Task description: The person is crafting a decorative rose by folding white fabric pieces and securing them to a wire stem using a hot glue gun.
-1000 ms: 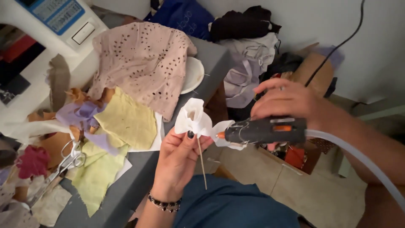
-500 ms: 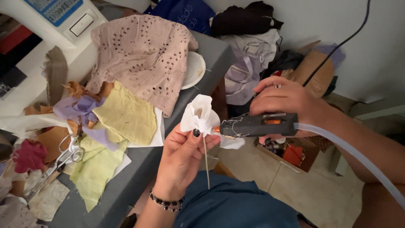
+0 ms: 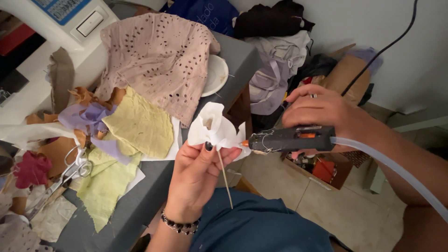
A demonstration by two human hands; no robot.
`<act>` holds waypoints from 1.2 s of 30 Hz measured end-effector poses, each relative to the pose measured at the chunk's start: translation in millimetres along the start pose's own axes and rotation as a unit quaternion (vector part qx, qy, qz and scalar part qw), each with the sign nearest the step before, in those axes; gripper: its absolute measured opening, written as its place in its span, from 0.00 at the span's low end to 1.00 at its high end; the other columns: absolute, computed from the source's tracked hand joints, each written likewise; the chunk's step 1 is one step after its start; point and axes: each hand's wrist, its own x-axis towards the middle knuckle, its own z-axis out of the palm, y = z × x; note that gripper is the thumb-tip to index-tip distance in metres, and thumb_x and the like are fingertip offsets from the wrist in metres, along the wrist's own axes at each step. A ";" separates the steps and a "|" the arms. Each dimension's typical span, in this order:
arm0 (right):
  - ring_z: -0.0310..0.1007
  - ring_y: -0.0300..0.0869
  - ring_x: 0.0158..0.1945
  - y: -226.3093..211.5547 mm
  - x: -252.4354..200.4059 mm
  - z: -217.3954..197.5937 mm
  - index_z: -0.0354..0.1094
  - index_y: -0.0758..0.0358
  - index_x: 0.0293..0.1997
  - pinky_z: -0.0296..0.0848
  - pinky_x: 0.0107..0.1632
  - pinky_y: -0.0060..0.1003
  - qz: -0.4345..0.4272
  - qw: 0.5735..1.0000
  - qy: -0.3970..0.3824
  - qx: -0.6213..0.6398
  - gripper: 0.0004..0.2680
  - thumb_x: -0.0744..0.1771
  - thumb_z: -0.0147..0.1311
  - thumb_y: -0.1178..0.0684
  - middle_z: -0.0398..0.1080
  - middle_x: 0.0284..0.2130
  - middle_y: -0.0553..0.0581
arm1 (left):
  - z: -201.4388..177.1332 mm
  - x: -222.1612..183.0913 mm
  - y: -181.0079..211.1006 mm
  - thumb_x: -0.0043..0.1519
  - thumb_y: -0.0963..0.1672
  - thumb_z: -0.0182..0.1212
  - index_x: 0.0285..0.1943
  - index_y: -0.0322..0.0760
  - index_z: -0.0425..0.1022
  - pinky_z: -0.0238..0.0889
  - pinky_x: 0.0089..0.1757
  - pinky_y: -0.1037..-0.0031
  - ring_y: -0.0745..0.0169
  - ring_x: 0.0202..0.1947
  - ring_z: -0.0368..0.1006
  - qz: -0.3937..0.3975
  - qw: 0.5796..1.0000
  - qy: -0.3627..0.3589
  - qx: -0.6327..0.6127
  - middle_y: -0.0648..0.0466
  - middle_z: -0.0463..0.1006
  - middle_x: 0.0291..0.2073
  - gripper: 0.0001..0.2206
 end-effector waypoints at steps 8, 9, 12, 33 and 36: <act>0.77 0.46 0.45 12.1 -11.3 9.3 0.70 0.64 0.49 0.71 0.64 0.52 -0.008 1.000 0.005 0.028 0.18 0.64 0.62 0.40 0.76 0.43 0.56 | -2.6 -6.1 5.3 0.65 0.38 0.62 0.43 0.29 0.80 0.67 0.58 0.35 0.34 0.45 0.81 -0.004 1.000 0.022 -0.021 0.32 0.83 0.37 0.04; 0.77 0.46 0.45 12.7 -12.7 11.7 0.70 0.64 0.49 0.71 0.64 0.52 -0.007 1.000 0.004 0.028 0.18 0.64 0.62 0.40 0.76 0.43 0.56 | -3.0 -6.3 5.6 0.65 0.38 0.62 0.43 0.29 0.80 0.67 0.58 0.35 0.34 0.45 0.81 -0.005 1.000 0.021 -0.021 0.32 0.83 0.37 0.04; 0.78 0.46 0.45 12.3 -14.3 16.3 0.72 0.61 0.45 0.71 0.63 0.50 -0.002 1.000 -0.005 0.013 0.15 0.64 0.61 0.40 0.76 0.42 0.54 | -3.8 -8.0 6.0 0.65 0.39 0.62 0.47 0.27 0.79 0.69 0.58 0.37 0.37 0.46 0.82 0.006 1.000 0.013 -0.002 0.39 0.85 0.38 0.06; 0.77 0.46 0.47 47.0 6.5 10.2 0.74 0.57 0.49 0.73 0.57 0.46 0.184 0.980 -0.013 -0.076 0.14 0.60 0.67 0.57 0.77 0.41 0.55 | -16.7 -45.4 34.4 0.65 0.38 0.62 0.63 0.22 0.71 0.72 0.57 0.48 0.45 0.50 0.79 0.086 0.995 0.032 0.048 0.38 0.80 0.53 0.17; 0.74 0.50 0.40 68.0 51.0 9.5 0.70 0.58 0.56 0.73 0.46 0.47 0.413 0.902 -0.069 -0.101 0.12 0.68 0.57 0.51 0.75 0.43 0.60 | -22.9 -65.6 44.7 0.60 0.42 0.66 0.65 0.21 0.68 0.72 0.53 0.56 0.42 0.49 0.79 0.047 0.988 0.111 0.098 0.35 0.80 0.52 0.25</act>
